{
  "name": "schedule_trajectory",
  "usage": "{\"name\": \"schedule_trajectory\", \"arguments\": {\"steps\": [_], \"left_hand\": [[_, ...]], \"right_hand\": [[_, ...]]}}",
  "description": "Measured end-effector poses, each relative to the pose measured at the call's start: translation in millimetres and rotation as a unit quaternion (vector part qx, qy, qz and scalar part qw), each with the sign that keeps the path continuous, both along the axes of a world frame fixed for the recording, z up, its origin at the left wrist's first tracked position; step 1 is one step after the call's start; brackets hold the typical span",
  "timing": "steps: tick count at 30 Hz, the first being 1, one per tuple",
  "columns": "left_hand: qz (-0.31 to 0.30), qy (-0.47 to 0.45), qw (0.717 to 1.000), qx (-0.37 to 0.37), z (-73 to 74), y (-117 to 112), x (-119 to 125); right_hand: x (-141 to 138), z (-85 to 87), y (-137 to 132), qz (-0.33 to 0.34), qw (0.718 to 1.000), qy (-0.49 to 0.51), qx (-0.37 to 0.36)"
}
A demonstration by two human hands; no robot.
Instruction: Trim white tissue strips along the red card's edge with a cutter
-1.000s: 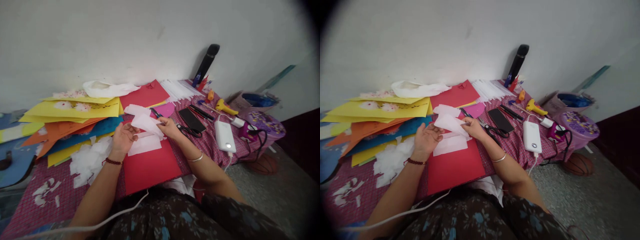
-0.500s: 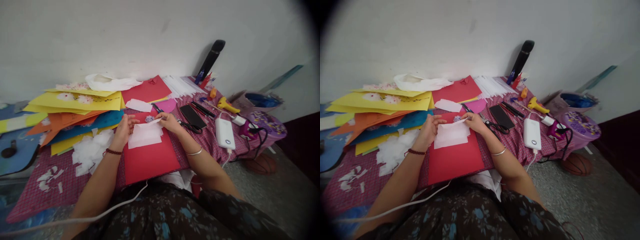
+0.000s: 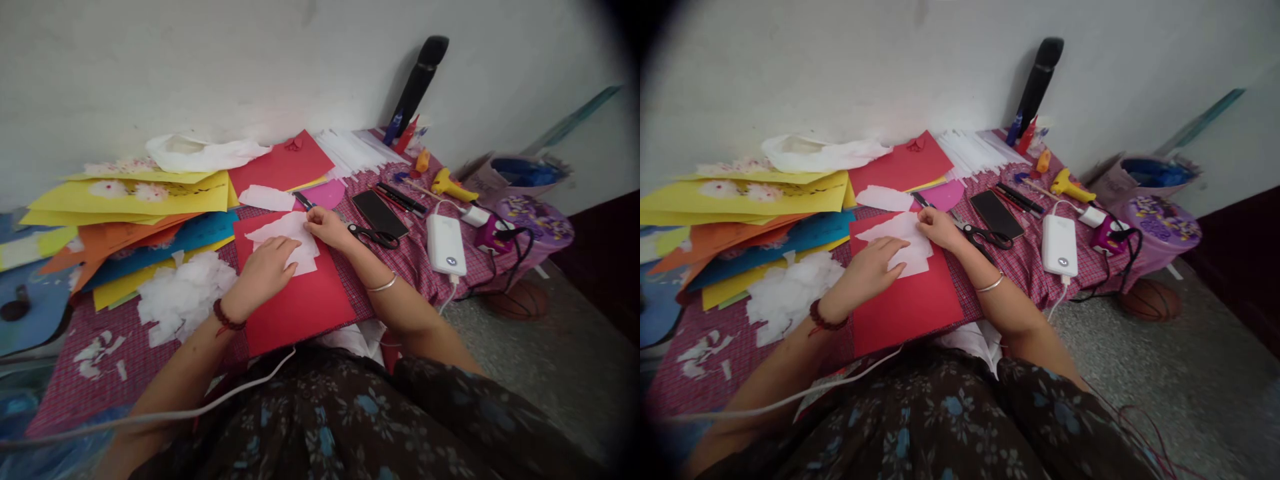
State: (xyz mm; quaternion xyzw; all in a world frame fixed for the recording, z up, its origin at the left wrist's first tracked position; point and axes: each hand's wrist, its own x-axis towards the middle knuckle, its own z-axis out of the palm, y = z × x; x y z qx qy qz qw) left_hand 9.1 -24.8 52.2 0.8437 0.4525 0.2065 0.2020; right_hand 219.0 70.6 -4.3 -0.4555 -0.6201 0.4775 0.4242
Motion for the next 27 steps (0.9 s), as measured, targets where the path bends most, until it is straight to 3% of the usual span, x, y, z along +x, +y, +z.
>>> {"name": "schedule_trajectory", "arguments": {"steps": [6,11,16,21,27], "left_hand": [[-0.004,-0.013,1.000,-0.019,-19.2,32,17],[0.084,-0.116,0.990,-0.007,-25.7,43,15],[0.160,-0.244,0.956,-0.015,-26.0,46,3],[0.153,-0.307,0.937,-0.063,-25.5,47,-1],[0.127,-0.266,0.955,-0.041,-22.4,43,0]], "right_hand": [[-8,3.1,1,-0.004,1.000,0.000,0.017],[-11,0.8,2,-0.033,0.999,-0.003,0.024],[-9,0.3,-2,-0.020,0.999,0.039,0.004],[-8,1.3,-8,0.020,0.996,0.081,-0.020],[-8,4.4,-14,0.070,0.995,0.069,0.000]]}}
